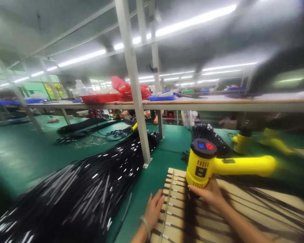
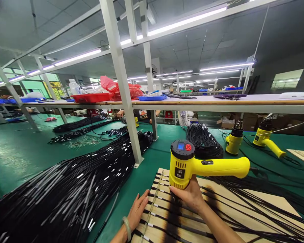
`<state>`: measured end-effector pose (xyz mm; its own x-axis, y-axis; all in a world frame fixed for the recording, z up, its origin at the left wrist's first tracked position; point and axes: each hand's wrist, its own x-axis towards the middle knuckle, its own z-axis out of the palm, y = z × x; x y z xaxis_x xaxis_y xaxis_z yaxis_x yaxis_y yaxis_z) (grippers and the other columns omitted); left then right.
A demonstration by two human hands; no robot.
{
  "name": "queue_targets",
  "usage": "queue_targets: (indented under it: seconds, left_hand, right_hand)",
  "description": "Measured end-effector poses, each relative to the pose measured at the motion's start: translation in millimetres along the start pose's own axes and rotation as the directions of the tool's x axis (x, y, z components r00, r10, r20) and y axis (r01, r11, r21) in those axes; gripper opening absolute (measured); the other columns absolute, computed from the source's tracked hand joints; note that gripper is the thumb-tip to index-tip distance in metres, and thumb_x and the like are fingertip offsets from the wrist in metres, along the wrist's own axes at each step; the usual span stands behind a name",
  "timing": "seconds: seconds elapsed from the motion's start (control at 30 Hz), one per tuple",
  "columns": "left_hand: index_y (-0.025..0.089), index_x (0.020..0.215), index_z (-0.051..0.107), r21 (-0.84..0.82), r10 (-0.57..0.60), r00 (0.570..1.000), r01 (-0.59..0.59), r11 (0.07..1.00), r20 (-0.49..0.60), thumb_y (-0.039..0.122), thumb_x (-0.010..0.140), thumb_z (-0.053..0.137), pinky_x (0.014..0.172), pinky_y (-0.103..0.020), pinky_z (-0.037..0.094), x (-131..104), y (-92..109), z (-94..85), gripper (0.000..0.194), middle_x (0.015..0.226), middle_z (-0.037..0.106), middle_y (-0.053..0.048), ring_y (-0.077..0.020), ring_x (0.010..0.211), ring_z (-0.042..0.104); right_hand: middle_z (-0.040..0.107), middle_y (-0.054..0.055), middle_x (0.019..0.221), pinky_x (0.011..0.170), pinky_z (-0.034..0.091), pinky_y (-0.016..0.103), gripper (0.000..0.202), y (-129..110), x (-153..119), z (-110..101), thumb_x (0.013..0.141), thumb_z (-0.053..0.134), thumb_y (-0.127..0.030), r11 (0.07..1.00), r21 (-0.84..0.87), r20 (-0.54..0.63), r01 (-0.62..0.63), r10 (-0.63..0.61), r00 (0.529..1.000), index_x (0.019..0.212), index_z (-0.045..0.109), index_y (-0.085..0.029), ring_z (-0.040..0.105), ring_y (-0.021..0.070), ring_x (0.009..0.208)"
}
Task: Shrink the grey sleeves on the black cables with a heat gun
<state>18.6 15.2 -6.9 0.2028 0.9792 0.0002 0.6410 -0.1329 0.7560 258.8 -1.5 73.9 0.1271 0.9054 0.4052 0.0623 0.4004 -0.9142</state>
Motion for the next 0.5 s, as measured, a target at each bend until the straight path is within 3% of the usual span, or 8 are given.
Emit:
queue_targets:
  seconds: [0.2,0.5]
  left_hand:
    - [0.018,0.126,0.041,-0.005,0.026,1.000,-0.026,1.000,0.000,0.053,0.083,0.027,0.111,-0.042,0.007,0.1,-0.9,1.9,0.057,0.135,0.037,-0.004,-0.0177,0.129,0.027]
    - [0.019,0.126,0.041,-0.017,0.021,1.000,-0.021,1.000,0.006,0.054,0.083,0.027,0.111,-0.041,0.006,1.6,-3.6,1.8,0.057,0.135,0.037,-0.003,-0.0177,0.129,0.026]
  right_hand:
    - [0.070,0.006,0.079,0.078,0.049,0.051,0.027,-6.1,3.6,3.9,0.055,0.071,-0.028,1.000,0.021,0.048,-0.010,0.009,0.999,0.079,0.063,-0.020,0.063,0.0315,0.085]
    - [0.067,0.008,0.098,0.085,0.047,0.047,0.043,9.0,9.1,3.7,0.056,0.073,-0.025,0.995,0.101,0.078,0.000,-0.008,0.997,0.095,0.056,-0.019,0.062,0.0281,0.091]
